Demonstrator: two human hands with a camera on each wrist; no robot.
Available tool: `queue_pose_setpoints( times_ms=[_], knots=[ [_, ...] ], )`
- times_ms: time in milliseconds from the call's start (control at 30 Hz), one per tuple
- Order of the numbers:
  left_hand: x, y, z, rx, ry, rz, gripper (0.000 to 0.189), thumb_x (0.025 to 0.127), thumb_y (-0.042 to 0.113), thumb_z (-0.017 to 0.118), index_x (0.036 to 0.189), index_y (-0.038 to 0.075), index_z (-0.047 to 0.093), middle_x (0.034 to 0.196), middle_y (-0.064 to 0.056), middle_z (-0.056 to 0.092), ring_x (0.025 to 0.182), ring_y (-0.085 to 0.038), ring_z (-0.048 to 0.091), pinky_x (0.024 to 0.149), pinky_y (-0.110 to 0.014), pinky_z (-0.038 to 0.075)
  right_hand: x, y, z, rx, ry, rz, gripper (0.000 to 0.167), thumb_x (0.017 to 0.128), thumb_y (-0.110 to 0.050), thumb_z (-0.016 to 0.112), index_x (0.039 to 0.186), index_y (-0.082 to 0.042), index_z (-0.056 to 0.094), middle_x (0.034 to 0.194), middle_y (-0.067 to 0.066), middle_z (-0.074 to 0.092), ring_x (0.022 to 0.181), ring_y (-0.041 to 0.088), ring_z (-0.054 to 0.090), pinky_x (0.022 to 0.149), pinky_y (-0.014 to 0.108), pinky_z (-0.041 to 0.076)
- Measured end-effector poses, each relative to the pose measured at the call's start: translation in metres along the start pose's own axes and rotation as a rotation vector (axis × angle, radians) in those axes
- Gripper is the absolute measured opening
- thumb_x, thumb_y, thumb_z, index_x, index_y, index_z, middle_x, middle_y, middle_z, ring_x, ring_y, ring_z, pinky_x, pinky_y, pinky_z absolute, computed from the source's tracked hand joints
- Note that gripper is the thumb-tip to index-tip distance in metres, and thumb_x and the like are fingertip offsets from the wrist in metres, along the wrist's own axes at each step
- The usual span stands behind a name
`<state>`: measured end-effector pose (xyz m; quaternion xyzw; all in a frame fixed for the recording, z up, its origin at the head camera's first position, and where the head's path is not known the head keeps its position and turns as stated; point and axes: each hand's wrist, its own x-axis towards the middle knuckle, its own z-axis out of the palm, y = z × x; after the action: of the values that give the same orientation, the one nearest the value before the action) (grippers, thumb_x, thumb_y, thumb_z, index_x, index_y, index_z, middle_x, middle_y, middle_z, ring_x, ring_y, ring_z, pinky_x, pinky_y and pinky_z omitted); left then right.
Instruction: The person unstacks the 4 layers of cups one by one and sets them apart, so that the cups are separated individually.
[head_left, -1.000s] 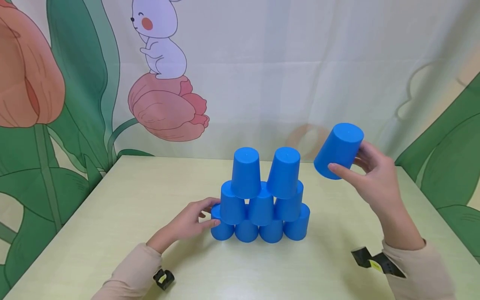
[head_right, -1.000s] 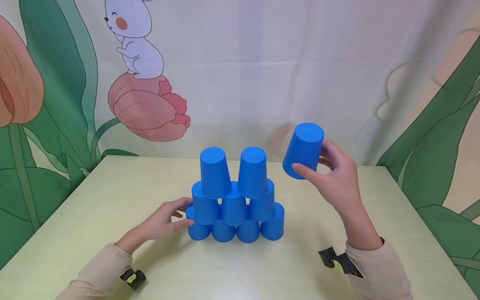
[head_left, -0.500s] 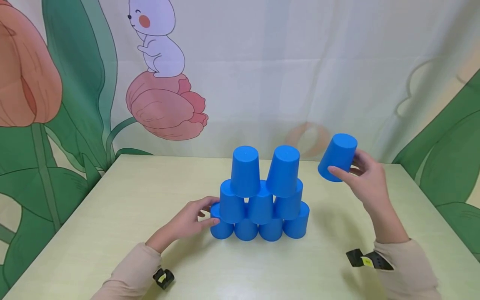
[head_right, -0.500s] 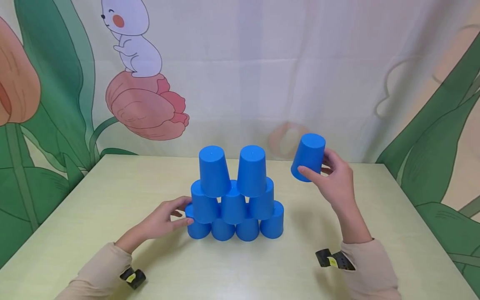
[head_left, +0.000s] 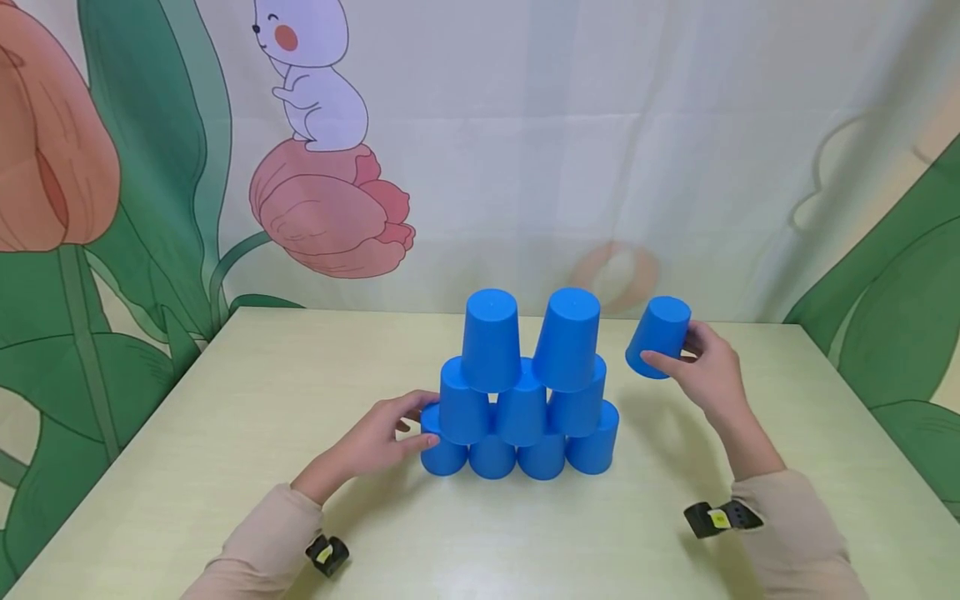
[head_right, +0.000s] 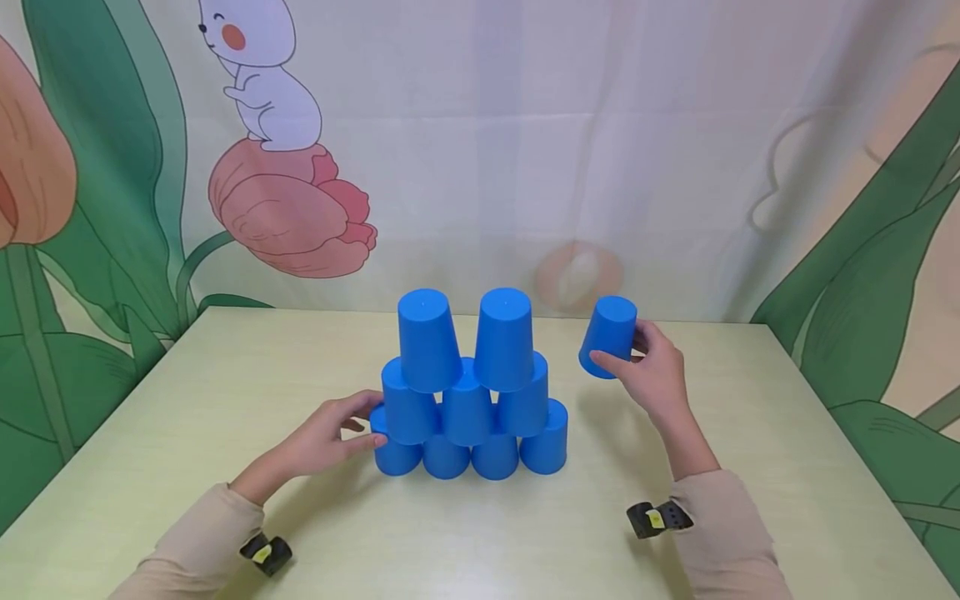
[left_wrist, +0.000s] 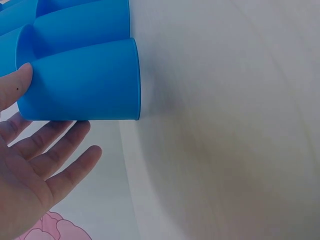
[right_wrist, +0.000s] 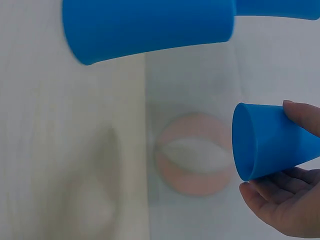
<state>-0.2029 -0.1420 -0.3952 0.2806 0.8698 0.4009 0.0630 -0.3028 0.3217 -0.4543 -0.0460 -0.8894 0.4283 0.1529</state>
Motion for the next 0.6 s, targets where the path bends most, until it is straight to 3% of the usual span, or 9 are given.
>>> queue_pose_setpoints(
  times_ms=[100, 233, 333, 500, 600],
  knots=[
    [0.000, 0.000, 0.000, 0.000, 0.000, -0.001, 0.050, 0.086, 0.023, 0.064, 0.128, 0.004, 0.046, 0.120, -0.012, 0.056, 0.101, -0.029, 0.056, 0.081, -0.047, 0.047, 0.010, 0.028, 0.012, -0.041, 0.019, -0.014, 0.086, 0.068, -0.063, 0.065, 0.140, -0.031, 0.031, 0.134, 0.007, 0.046, 0.115, 0.033, 0.047, 0.082, 0.056, 0.044],
    [0.000, 0.001, 0.000, 0.004, 0.002, -0.007, 0.051, 0.085, 0.023, 0.065, 0.129, 0.004, 0.046, 0.120, -0.012, 0.056, 0.101, -0.029, 0.056, 0.081, -0.046, 0.047, 0.006, 0.028, 0.014, -0.044, -0.006, -0.015, 0.089, 0.068, -0.064, 0.064, 0.141, -0.026, 0.030, 0.135, 0.011, 0.044, 0.115, 0.037, 0.046, 0.082, 0.058, 0.043],
    [0.000, 0.001, 0.000, 0.006, 0.002, -0.008, 0.051, 0.085, 0.024, 0.065, 0.129, 0.004, 0.046, 0.120, -0.011, 0.056, 0.101, -0.028, 0.056, 0.081, -0.046, 0.048, -0.009, -0.004, 0.004, -0.033, -0.067, 0.021, 0.089, 0.072, -0.058, 0.066, 0.141, -0.017, 0.029, 0.137, 0.018, 0.041, 0.117, 0.041, 0.043, 0.082, 0.059, 0.042],
    [0.000, 0.000, 0.000, 0.008, 0.004, -0.003, 0.051, 0.085, 0.024, 0.065, 0.128, 0.004, 0.046, 0.119, -0.011, 0.057, 0.101, -0.028, 0.057, 0.080, -0.044, 0.048, -0.045, -0.077, -0.015, -0.004, -0.166, 0.082, 0.088, 0.077, -0.045, 0.069, 0.139, -0.001, 0.027, 0.136, 0.027, 0.036, 0.119, 0.046, 0.038, 0.085, 0.061, 0.039],
    [0.000, 0.000, -0.001, 0.008, 0.003, -0.002, 0.051, 0.085, 0.024, 0.065, 0.128, 0.004, 0.046, 0.119, -0.011, 0.057, 0.101, -0.027, 0.057, 0.080, -0.044, 0.048, -0.054, -0.094, -0.019, -0.007, -0.196, 0.085, 0.082, 0.080, -0.037, 0.069, 0.137, 0.005, 0.027, 0.135, 0.030, 0.036, 0.120, 0.047, 0.036, 0.090, 0.060, 0.035]
  ],
)
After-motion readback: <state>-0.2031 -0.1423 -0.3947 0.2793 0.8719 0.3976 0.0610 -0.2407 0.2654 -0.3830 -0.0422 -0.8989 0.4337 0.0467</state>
